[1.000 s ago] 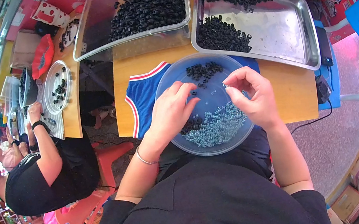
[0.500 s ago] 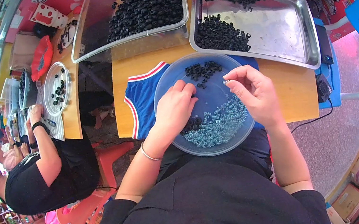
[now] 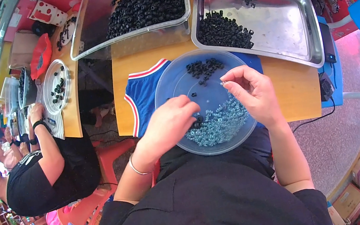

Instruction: The person assembles small plastic components by hand, taking small black pieces and inserting small fittings into them.

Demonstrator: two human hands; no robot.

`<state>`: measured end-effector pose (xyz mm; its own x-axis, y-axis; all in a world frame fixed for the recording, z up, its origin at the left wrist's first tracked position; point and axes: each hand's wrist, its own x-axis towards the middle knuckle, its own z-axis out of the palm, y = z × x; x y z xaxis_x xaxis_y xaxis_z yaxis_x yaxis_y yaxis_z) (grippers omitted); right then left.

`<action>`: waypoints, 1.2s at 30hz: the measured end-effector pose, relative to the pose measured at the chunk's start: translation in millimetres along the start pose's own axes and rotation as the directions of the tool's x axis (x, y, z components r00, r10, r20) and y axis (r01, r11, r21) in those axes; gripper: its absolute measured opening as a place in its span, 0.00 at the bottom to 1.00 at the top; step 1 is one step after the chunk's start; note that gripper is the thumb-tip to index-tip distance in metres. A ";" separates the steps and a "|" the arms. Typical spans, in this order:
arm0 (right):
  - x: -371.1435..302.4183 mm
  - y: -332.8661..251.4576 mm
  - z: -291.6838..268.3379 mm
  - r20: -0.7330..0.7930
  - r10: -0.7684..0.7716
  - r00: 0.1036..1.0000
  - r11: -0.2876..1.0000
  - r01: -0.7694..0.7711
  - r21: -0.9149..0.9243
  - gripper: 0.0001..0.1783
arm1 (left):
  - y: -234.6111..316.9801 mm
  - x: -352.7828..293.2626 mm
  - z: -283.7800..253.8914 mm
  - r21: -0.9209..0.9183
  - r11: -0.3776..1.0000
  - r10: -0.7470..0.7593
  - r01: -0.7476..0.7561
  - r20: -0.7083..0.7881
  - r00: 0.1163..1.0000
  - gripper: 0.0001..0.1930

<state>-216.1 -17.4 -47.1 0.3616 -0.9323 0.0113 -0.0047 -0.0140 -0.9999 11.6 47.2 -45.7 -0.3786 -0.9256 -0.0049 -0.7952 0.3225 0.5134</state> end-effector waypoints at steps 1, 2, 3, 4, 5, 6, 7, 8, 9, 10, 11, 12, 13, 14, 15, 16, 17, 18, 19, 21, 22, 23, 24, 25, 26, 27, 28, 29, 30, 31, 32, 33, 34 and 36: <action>0.3 -0.5 1.3 -0.001 -0.002 1.000 1.000 0.002 -0.012 0.05 | 1.8 1.2 6.3 0.016 0.999 0.043 -0.043 0.015 0.999 0.09; 0.3 -1.1 1.9 -0.001 -0.001 1.000 1.000 0.001 -0.013 0.05 | 3.9 2.2 11.6 0.030 0.996 0.087 -0.088 0.030 0.996 0.08; 0.3 -1.9 2.3 0.005 -0.006 1.000 1.000 0.006 -0.018 0.05 | 6.0 2.2 14.8 0.062 0.994 0.083 -0.086 0.037 0.996 0.07; 0.2 -2.2 2.3 0.012 -0.011 1.000 1.000 0.012 -0.024 0.05 | 5.1 2.6 17.8 0.061 0.994 0.084 -0.086 0.037 0.996 0.07; -0.3 -2.3 2.1 0.010 -0.010 1.000 1.000 0.011 -0.025 0.05 | 3.8 2.8 20.6 0.078 0.995 0.063 -0.067 0.047 0.997 0.07; -0.8 -2.3 2.0 0.010 -0.004 1.000 1.000 0.004 -0.024 0.05 | 3.4 3.1 22.4 0.096 0.994 0.042 -0.048 0.056 0.998 0.07; -1.2 -2.3 1.9 0.010 0.002 1.000 1.000 -0.002 -0.023 0.05 | 3.9 3.9 23.3 0.095 0.994 0.043 -0.048 0.056 0.997 0.07; -1.5 -1.4 1.2 0.010 0.002 1.000 1.000 -0.001 -0.023 0.05 | 4.7 5.5 22.8 0.100 0.994 0.041 -0.046 0.054 0.998 0.06; -2.0 0.1 -0.1 0.019 0.014 1.000 1.000 -0.013 -0.026 0.05 | 5.2 6.7 22.5 0.105 0.994 0.038 -0.044 0.052 0.998 0.05; -2.3 0.7 -0.7 0.028 0.026 0.999 0.999 -0.025 -0.029 0.05 | 5.4 7.4 22.4 0.105 0.993 0.039 -0.044 0.051 0.998 0.05; -2.7 0.1 0.0 0.028 0.026 0.999 0.999 -0.025 -0.030 0.05 | 5.6 7.8 22.6 0.096 0.994 0.041 -0.044 0.038 0.998 0.05; -2.9 -0.9 1.3 0.032 0.028 0.999 0.999 -0.028 -0.028 0.05 | 5.6 8.0 22.6 0.087 0.995 0.042 -0.044 0.025 0.999 0.05; -3.0 -1.5 2.3 0.036 0.031 0.999 0.999 -0.030 -0.026 0.05 | 5.4 8.2 21.9 0.087 0.995 0.042 -0.044 0.024 0.999 0.05; -3.1 -1.8 2.9 0.036 0.031 0.999 0.999 -0.030 -0.026 0.05 | 5.2 8.3 20.7 0.079 0.996 0.048 -0.050 0.029 0.998 0.05; -3.2 -2.1 3.4 0.046 0.027 0.999 0.999 -0.025 -0.038 0.05 | 4.9 8.4 19.7 0.072 0.996 0.054 -0.056 0.033 0.998 0.05; -3.3 -2.3 3.7 0.056 0.023 0.998 0.998 -0.020 -0.051 0.06 | 4.2 8.5 18.9 0.072 0.996 0.054 -0.056 0.032 0.998 0.05; -3.3 -1.7 3.8 0.056 0.022 0.998 0.999 -0.019 -0.051 0.06 | 3.3 8.7 18.1 0.074 0.992 0.102 -0.106 0.055 0.993 0.05; -3.3 -0.4 3.9 0.067 0.024 0.997 0.998 -0.020 -0.052 0.06 | 2.8 8.6 17.8 0.074 0.985 0.150 -0.155 0.079 0.986 0.05; -3.4 0.2 4.0 0.077 0.025 0.997 0.998 -0.021 -0.053 0.06 | 3.0 8.7 18.3 0.075 0.985 0.149 -0.155 0.078 0.986 0.05; -3.5 -1.1 5.7 0.091 0.026 0.995 0.999 -0.021 -0.046 0.06 | 3.7 9.1 19.5 0.051 0.991 0.124 -0.127 0.063 0.990 0.05; -3.6 -2.0 6.8 0.105 0.026 0.994 0.999 -0.022 -0.038 0.06 | 3.0 8.9 18.8 0.050 0.991 0.123 -0.126 0.062 0.990 0.05; -3.9 -3.3 7.3 0.104 0.026 0.994 0.999 -0.022 -0.039 0.06 | 1.4 9.4 17.4 -0.040 0.992 0.121 -0.120 0.036 0.992 0.05; -4.2 -4.8 7.8 0.112 0.032 0.993 0.999 -0.028 -0.035 0.06 | -0.1 10.0 15.2 -0.131 0.985 0.117 -0.114 0.011 0.993 0.05; -4.5 -5.8 8.8 0.119 0.037 0.992 0.999 -0.034 -0.030 0.06 | -1.1 9.8 11.4 -0.133 0.984 0.118 -0.115 0.010 0.993 0.05; -4.8 -6.3 11.1 0.119 0.038 0.992 0.999 -0.035 -0.031 0.06 | -1.0 9.4 4.6 -0.473 0.880 -0.004 0.031 0.057 0.998 0.05; -5.0 -6.7 14.3 0.106 0.010 0.994 0.999 -0.004 -0.054 0.06 | -2.5 8.9 0.2 -0.743 0.646 -0.102 0.175 0.143 0.984 0.06; -5.2 -7.1 17.6 0.094 -0.019 0.995 0.997 0.026 -0.077 0.05 | -11.3 7.3 6.2 -0.918 0.304 -0.125 0.256 0.228 0.966 0.08; -5.8 -8.8 20.9 0.098 -0.021 0.995 0.997 0.029 -0.076 0.05 | -11.7 6.9 1.5 -0.959 0.135 -0.135 0.248 0.230 0.964 0.07; -6.8 -10.8 24.2 0.110 -0.074 0.991 0.989 0.087 -0.119 0.06 | -11.4 6.6 -2.5 -0.972 -0.039 -0.145 0.230 0.233 0.962 0.06; -7.5 -12.9 27.4 0.124 -0.125 0.984 0.976 0.144 -0.161 0.06 | -15.5 5.7 4.0 -0.963 -0.190 -0.139 0.190 0.218 0.966 0.06; -6.9 -15.1 30.9 0.128 -0.124 0.984 0.976 0.144 -0.160 0.06 | -17.2 5.3 7.2 -0.963 -0.192 -0.143 0.187 0.216 0.966 0.06; -6.3 -17.6 34.2 0.128 -0.180 0.975 0.957 0.204 -0.206 0.06 | -18.0 5.1 9.5 -0.939 -0.300 -0.129 0.170 0.217 0.968 0.07; -5.6 -19.1 37.3 0.131 -0.235 0.963 0.932 0.262 -0.251 0.07 | -18.4 4.9 11.6 -0.902 -0.405 -0.115 0.153 0.216 0.970 0.07; -4.0 -18.6 42.6 0.126 -0.276 0.953 0.916 0.300 -0.267 0.08 | -17.0 6.1 15.8 -0.885 -0.445 -0.114 0.138 0.209 0.971 0.08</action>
<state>-177.7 1.9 -28.9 0.4634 -0.8390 0.2851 -0.1449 -0.3892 -0.9097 15.3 39.2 -68.0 -0.3763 -0.8942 -0.2426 0.7204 -0.4470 0.5303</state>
